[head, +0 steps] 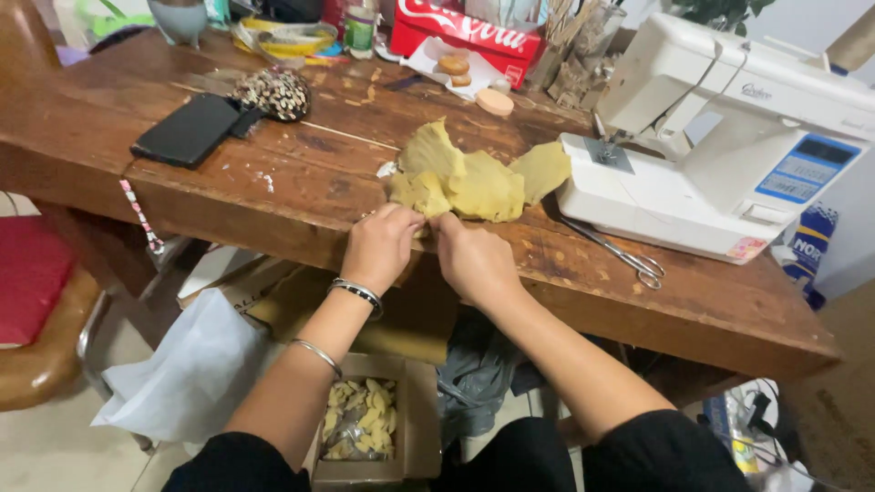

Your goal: Cutting yellow foam material into smaller pieces using a knife over a cardboard box.

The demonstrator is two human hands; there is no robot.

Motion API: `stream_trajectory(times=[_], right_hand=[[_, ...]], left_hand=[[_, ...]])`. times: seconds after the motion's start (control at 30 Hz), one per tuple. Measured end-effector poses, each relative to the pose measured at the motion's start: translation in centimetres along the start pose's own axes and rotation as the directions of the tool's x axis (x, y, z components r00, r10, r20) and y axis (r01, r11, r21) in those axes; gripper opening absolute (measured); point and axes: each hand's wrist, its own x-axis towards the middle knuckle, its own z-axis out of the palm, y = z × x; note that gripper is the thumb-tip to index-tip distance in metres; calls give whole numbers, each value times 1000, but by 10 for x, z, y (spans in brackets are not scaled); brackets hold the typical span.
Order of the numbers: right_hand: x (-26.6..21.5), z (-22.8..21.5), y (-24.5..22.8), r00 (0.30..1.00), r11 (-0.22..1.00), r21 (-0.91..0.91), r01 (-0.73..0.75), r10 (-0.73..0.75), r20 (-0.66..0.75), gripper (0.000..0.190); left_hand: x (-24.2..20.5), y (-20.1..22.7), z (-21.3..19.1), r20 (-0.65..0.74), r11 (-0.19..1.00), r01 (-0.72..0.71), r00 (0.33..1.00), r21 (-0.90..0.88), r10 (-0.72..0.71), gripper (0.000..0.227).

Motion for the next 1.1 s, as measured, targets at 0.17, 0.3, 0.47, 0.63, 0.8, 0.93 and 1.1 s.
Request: stream_trajectory(times=[0.17,0.3,0.47,0.63,0.8,0.93,1.1], right_hand=[[-41,-17,3,998,998,-11,60,-60,-14,26],[-95,-24,16,997,994,-82,67,-63,42,28],[-26,1,11,998,997,-46,59,-60,-26,25],[14,12,13,995,996,37,82,-79,-69,26],[-71,-23,13,986,985,-101,140,-148,-76,24],[-85,-11,30,985,982,-110,151,-159,-67,26],[-45,-2,28,972,981,-103,165,-180,-153,21]], left_hand=[[3,-1,1,-13,995,-25,1000,101,27,8],[1,1,-2,-20,998,-2,1000,56,3,7],[3,-4,-3,1,999,-44,999,-16,44,9],[4,-10,-1,19,999,-41,999,20,41,10],[4,6,-5,-41,995,-30,999,90,34,8],[5,9,-7,-39,994,-34,999,107,38,9],[-1,4,4,-43,991,-39,998,126,45,7]])
